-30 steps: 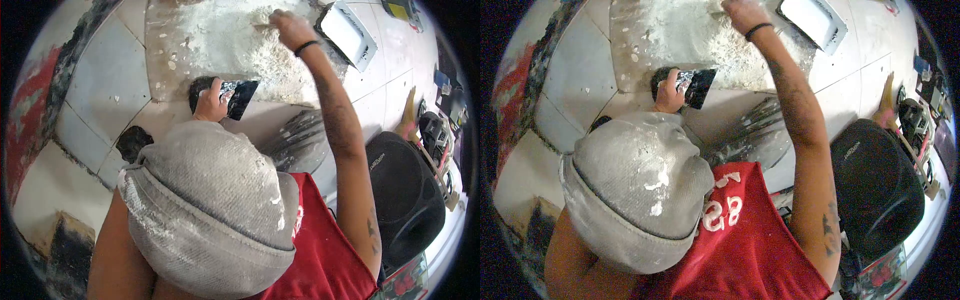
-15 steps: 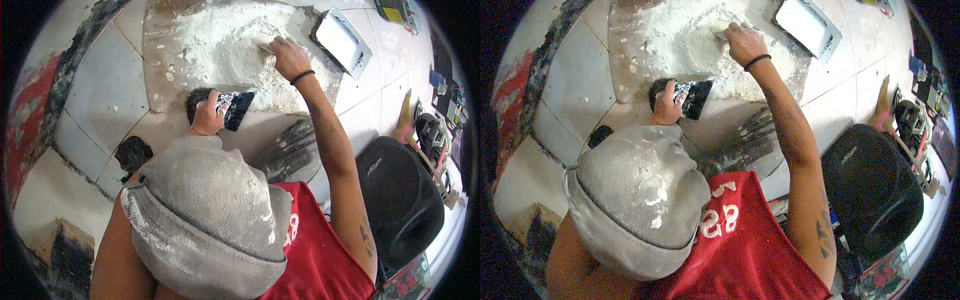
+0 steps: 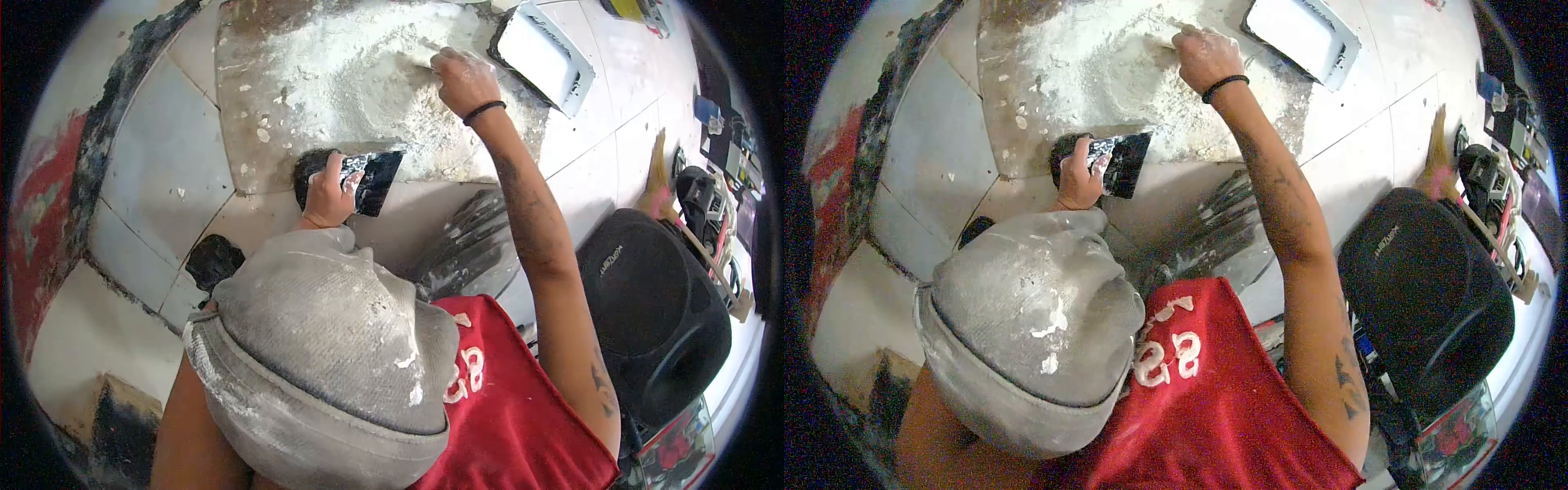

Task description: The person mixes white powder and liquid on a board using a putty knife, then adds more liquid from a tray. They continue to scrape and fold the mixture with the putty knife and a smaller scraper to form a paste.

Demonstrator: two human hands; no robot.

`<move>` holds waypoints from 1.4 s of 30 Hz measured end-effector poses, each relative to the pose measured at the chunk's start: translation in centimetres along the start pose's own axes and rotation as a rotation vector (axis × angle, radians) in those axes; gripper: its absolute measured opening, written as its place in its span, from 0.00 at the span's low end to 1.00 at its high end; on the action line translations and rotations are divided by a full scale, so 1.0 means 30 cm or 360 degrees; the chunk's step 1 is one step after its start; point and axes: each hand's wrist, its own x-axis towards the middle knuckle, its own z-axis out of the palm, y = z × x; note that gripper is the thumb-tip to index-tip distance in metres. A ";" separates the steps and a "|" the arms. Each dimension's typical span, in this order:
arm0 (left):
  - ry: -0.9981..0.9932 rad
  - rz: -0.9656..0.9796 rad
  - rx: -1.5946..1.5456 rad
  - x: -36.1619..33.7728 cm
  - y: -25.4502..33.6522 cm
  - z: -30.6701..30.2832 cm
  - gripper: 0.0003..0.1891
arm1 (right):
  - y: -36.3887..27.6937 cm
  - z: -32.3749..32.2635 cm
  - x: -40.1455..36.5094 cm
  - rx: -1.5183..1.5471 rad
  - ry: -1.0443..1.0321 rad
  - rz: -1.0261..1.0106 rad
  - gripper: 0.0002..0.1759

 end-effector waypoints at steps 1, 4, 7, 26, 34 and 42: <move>-0.0001 -0.0010 -0.0012 -0.002 0.003 -0.002 0.14 | 0.014 -0.026 0.008 0.0115 -0.0031 -0.0021 0.11; 0.0005 -0.0047 -0.0025 -0.002 0.009 -0.003 0.14 | 0.065 -0.049 0.056 0.0122 0.0238 0.0158 0.10; -0.0013 -0.0072 0.0036 -0.010 0.017 -0.008 0.14 | 0.054 0.010 0.067 -0.0033 0.0191 0.0138 0.09; 0.0009 -0.0092 -0.0042 -0.012 0.000 0.001 0.14 | -0.039 0.020 -0.071 0.0130 0.0180 0.0006 0.10; -0.0012 -0.0062 0.0034 0.002 0.036 -0.026 0.13 | -0.009 -0.062 -0.117 0.0242 -0.0065 -0.0132 0.06; -0.0021 -0.0120 0.0016 -0.005 0.030 -0.019 0.13 | 0.002 -0.064 -0.008 0.0074 0.0019 -0.0209 0.12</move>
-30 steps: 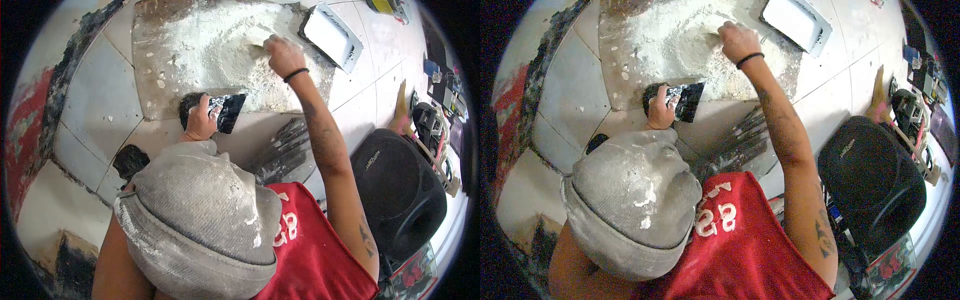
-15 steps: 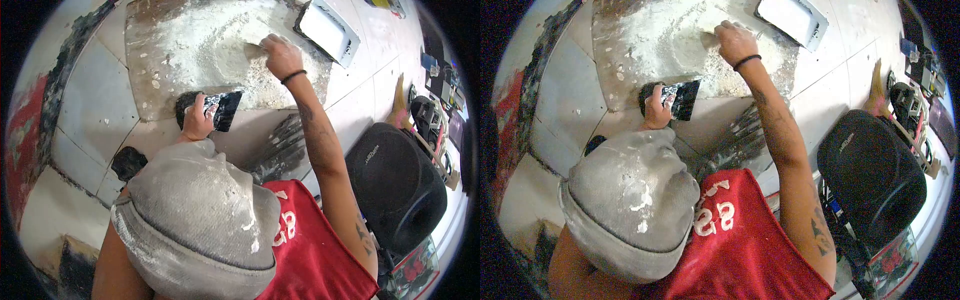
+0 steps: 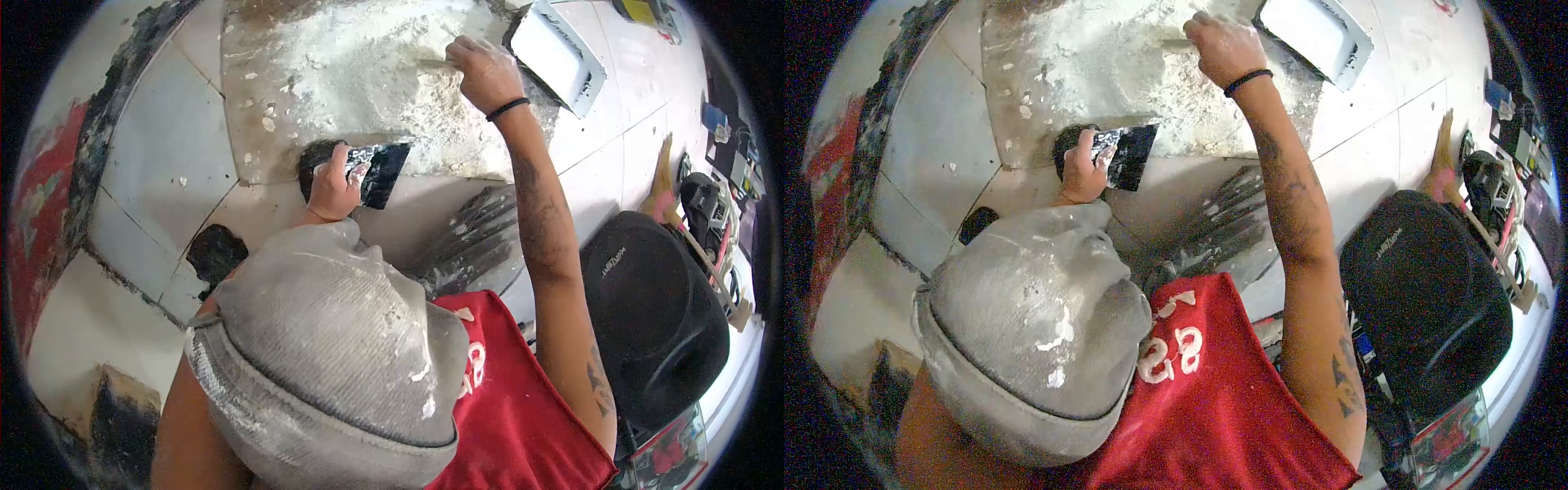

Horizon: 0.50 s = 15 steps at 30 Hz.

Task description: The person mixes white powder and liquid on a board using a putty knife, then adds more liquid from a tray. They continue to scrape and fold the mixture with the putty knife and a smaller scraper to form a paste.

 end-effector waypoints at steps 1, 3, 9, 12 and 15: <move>-0.0011 0.0002 -0.0018 0.000 -0.011 0.004 0.14 | 0.008 0.069 -0.015 -0.0021 0.0030 -0.0029 0.13; 0.0009 0.0087 0.0007 0.003 -0.010 0.007 0.14 | 0.007 0.075 -0.032 -0.0064 0.0027 -0.0209 0.16; -0.0046 -0.0012 -0.0034 0.004 -0.014 0.008 0.14 | -0.001 0.058 0.017 -0.0162 -0.0036 -0.0142 0.12; -0.0016 0.0091 -0.0037 0.010 -0.006 -0.002 0.13 | 0.026 0.027 0.045 -0.0072 -0.0192 -0.0160 0.10; 0.0009 0.0037 -0.0024 -0.002 0.000 0.000 0.13 | 0.030 -0.043 0.109 -0.0055 -0.0006 -0.0078 0.13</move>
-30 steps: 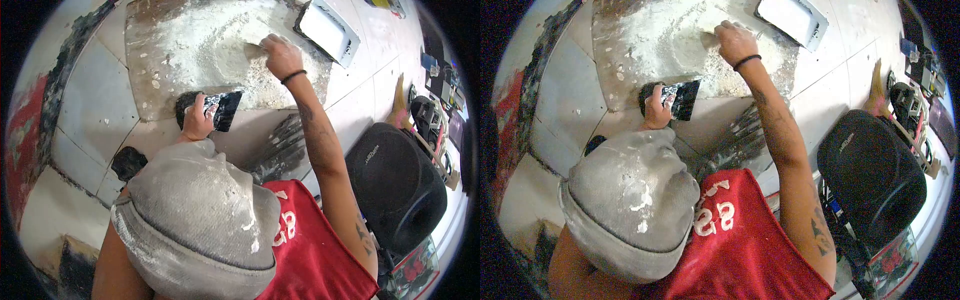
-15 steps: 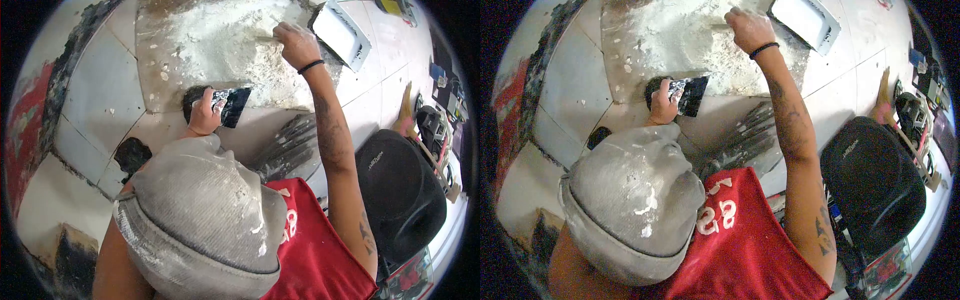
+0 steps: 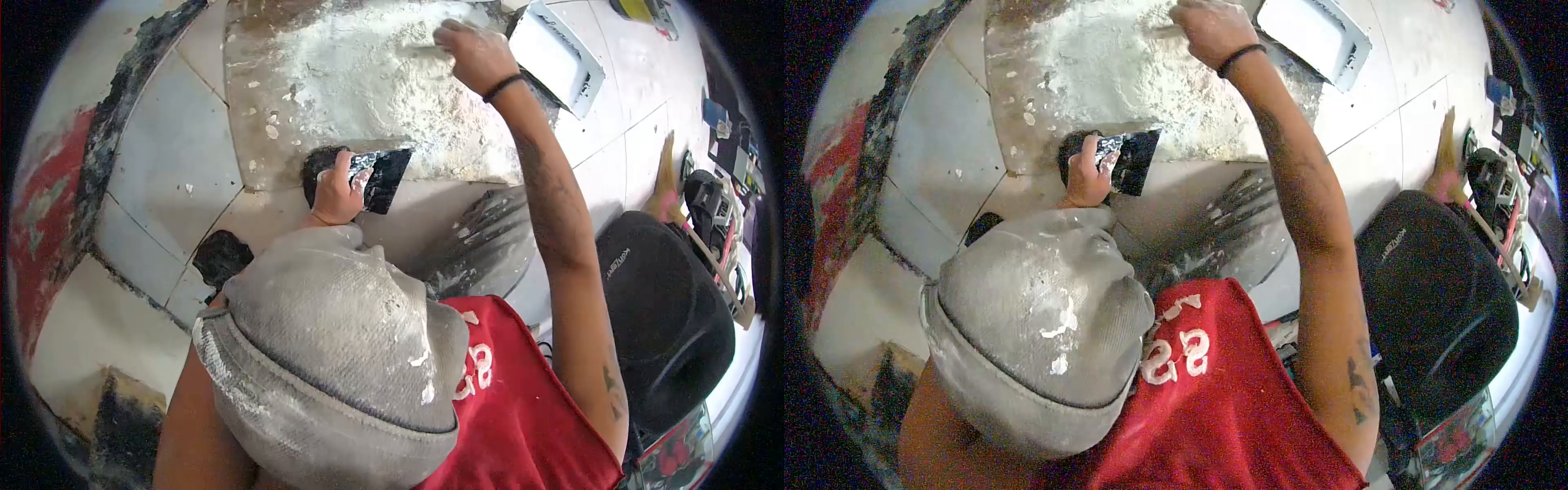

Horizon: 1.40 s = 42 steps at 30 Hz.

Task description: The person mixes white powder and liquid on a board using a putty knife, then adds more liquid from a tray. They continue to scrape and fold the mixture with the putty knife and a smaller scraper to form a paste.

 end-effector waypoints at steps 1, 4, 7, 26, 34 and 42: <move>0.0004 -0.0009 -0.0028 0.005 -0.002 0.005 0.14 | -0.004 0.027 0.008 -0.0044 0.0032 -0.0011 0.14; -0.0018 0.0003 0.0044 -0.003 -0.023 0.012 0.14 | -0.046 0.118 -0.035 -0.0123 -0.0130 0.0062 0.15; -0.0002 0.0004 0.0033 0.009 -0.026 0.015 0.15 | -0.047 0.112 -0.110 -0.0145 -0.0059 -0.0168 0.15; -0.0012 0.0050 -0.0025 0.000 -0.041 0.018 0.17 | -0.075 0.109 -0.035 -0.0004 -0.0024 -0.0021 0.08; -0.0032 -0.0001 -0.0046 -0.004 -0.041 0.010 0.16 | 0.028 0.051 0.083 -0.0004 -0.0056 0.0232 0.12; 0.0001 -0.0130 -0.0170 -0.005 -0.040 0.015 0.15 | -0.086 0.130 -0.076 0.0048 -0.0046 0.0150 0.11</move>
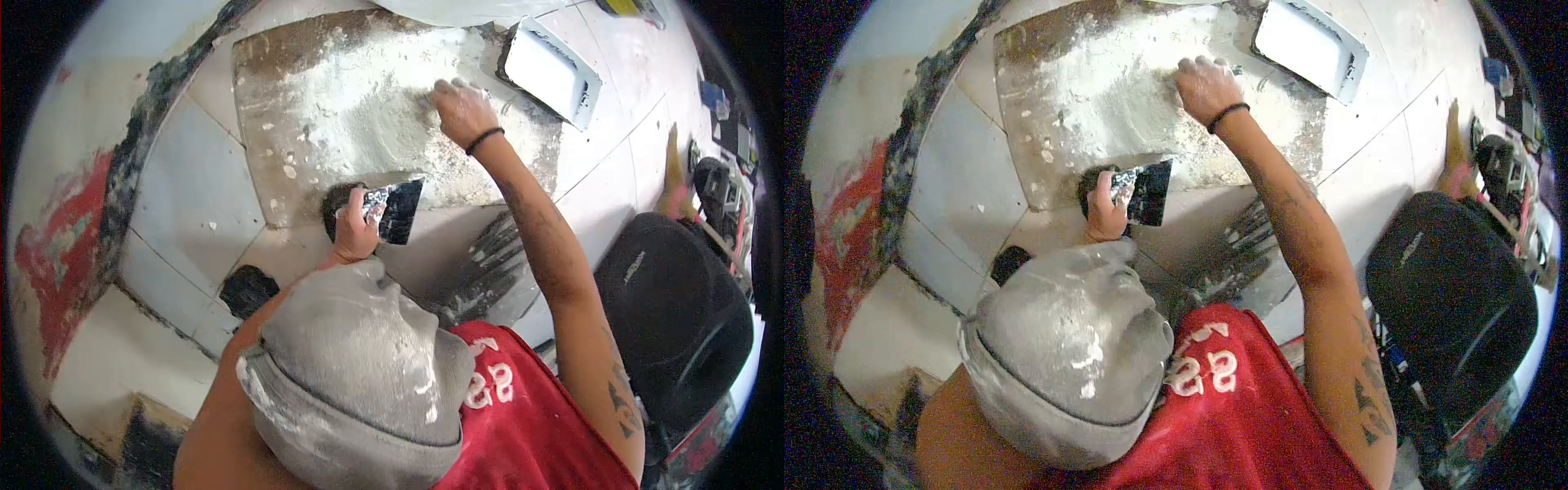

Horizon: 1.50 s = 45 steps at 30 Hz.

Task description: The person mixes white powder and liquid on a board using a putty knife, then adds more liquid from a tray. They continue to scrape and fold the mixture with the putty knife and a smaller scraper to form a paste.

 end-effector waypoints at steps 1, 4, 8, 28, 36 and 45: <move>0.0031 0.0009 0.0001 -0.001 0.006 -0.002 0.15 | -0.010 -0.013 -0.021 0.0002 -0.0057 -0.0024 0.11; 0.0012 -0.0109 -0.0149 0.018 0.072 -0.046 0.14 | -0.008 -0.033 -0.044 0.0108 -0.0149 -0.0017 0.08; 0.0136 -0.0131 -0.0371 0.122 0.130 -0.107 0.12 | 0.053 -0.096 -0.035 0.0226 -0.0195 0.0228 0.05; 0.0035 0.0141 0.0091 0.449 0.596 -0.007 0.12 | -0.030 -0.206 -0.081 0.0744 0.0438 0.0675 0.12; 0.0176 0.0150 0.0080 0.444 0.579 0.013 0.13 | -0.073 -0.215 -0.072 0.0636 0.0315 0.0789 0.13; 0.0246 0.0111 0.0128 0.485 0.482 0.004 0.16 | -0.096 -0.233 -0.127 0.0586 0.0233 0.0596 0.10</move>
